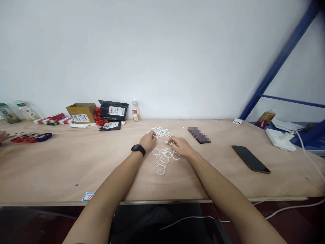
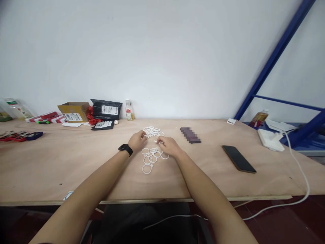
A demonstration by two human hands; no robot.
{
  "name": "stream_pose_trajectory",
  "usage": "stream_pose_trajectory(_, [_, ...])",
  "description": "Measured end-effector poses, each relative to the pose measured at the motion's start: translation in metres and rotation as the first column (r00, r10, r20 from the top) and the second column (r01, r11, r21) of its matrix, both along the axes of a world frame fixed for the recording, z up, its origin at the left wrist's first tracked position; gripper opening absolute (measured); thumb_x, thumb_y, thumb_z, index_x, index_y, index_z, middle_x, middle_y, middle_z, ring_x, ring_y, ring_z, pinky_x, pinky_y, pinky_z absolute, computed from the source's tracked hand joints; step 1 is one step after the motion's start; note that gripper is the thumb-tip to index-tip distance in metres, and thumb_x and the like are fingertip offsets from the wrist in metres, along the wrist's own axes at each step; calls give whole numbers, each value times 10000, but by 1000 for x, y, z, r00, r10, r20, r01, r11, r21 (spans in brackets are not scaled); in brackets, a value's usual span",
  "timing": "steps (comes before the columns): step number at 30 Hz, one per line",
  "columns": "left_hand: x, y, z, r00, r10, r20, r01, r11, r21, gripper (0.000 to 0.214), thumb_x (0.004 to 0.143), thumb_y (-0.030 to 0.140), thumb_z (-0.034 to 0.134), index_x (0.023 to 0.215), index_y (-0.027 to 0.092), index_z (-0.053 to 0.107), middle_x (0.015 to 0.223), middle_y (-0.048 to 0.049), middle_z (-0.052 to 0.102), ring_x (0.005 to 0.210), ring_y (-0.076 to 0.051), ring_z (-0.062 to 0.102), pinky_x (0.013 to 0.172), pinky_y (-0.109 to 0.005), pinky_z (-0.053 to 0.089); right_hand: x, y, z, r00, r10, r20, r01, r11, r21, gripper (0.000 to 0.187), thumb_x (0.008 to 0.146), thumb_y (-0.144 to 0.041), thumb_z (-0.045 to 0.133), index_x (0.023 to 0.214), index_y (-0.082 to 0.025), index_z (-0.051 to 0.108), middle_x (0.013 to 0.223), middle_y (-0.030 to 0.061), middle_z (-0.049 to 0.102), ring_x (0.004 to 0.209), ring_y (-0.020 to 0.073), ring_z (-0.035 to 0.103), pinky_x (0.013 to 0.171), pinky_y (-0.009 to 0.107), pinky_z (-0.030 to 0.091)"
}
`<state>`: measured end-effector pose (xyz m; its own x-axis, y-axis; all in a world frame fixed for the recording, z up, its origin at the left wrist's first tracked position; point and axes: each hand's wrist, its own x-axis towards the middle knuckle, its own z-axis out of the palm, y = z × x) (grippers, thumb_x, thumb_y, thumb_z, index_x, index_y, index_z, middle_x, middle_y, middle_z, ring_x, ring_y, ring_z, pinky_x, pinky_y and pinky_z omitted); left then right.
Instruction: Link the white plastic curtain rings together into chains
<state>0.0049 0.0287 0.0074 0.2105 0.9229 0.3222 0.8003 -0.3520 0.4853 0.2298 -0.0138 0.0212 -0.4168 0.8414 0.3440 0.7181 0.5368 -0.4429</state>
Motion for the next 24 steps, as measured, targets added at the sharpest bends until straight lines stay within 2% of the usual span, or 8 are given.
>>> stream_pose_trajectory(2, [-8,-3,2,986,2,169,-4,1000,12,306,834,214,492,1113,197,615,872,-39,720,810,-177,649,773,-293,487,3,2,-1,1000,-8,-17,9,1000,9,298,736,-116,446,936,-210,646,779,-1,699,642,145,572,598,226,354])
stream_pose_trajectory(5, [-16,-6,2,933,-3,360,-8,1000,29,286,828,217,491,1055,177,662,912,-48,729,836,-167,653,810,-290,496,4,6,-6,998,32,-48,-34,998,-57,269,712,-118,468,868,-200,672,714,-11,684,617,135,572,583,218,363])
stream_pose_trajectory(9, [-20,-12,0,865,-2,501,3,1000,-2,304,824,221,468,1028,152,682,934,-57,733,873,-167,661,836,-282,502,1,10,-15,990,75,-120,-89,989,-119,184,728,-182,530,770,-195,709,739,-6,701,634,131,587,596,216,401])
stream_pose_trajectory(13, [-22,-19,-1,917,28,398,-17,999,-33,303,798,207,441,940,168,706,836,-33,724,791,-174,655,764,-282,501,1,24,-22,983,-99,-155,95,995,-32,211,819,-257,509,861,-203,709,842,13,723,770,164,638,706,249,458])
stream_pose_trajectory(15, [-22,-22,0,948,58,314,-50,998,-31,285,790,218,444,878,187,714,815,-26,723,786,-186,650,742,-286,490,1,35,-27,977,-175,-122,176,984,0,252,847,-246,489,990,-201,692,1000,37,720,928,188,642,819,281,465])
stream_pose_trajectory(18, [-22,-24,3,965,107,237,-108,994,-11,265,789,237,451,794,211,715,818,-23,729,817,-201,648,757,-294,475,1,50,-33,981,-194,-2,194,981,-10,377,878,-215,461,1228,-190,597,1279,75,614,1173,209,554,987,320,405])
stream_pose_trajectory(20, [-22,-25,4,971,121,206,-126,992,12,267,789,236,448,754,216,711,826,-28,733,843,-208,644,784,-305,468,-1,56,-36,975,-207,85,211,976,-48,445,893,-230,460,1333,-198,513,1341,84,567,1218,226,525,1005,335,393])
stream_pose_trajectory(24, [-22,-24,4,975,109,196,-121,991,55,296,790,216,420,712,212,705,856,-32,737,910,-221,626,860,-329,456,-3,55,-39,961,-231,154,239,971,-34,495,890,-264,494,1381,-207,459,1243,92,621,1108,238,581,904,314,433])
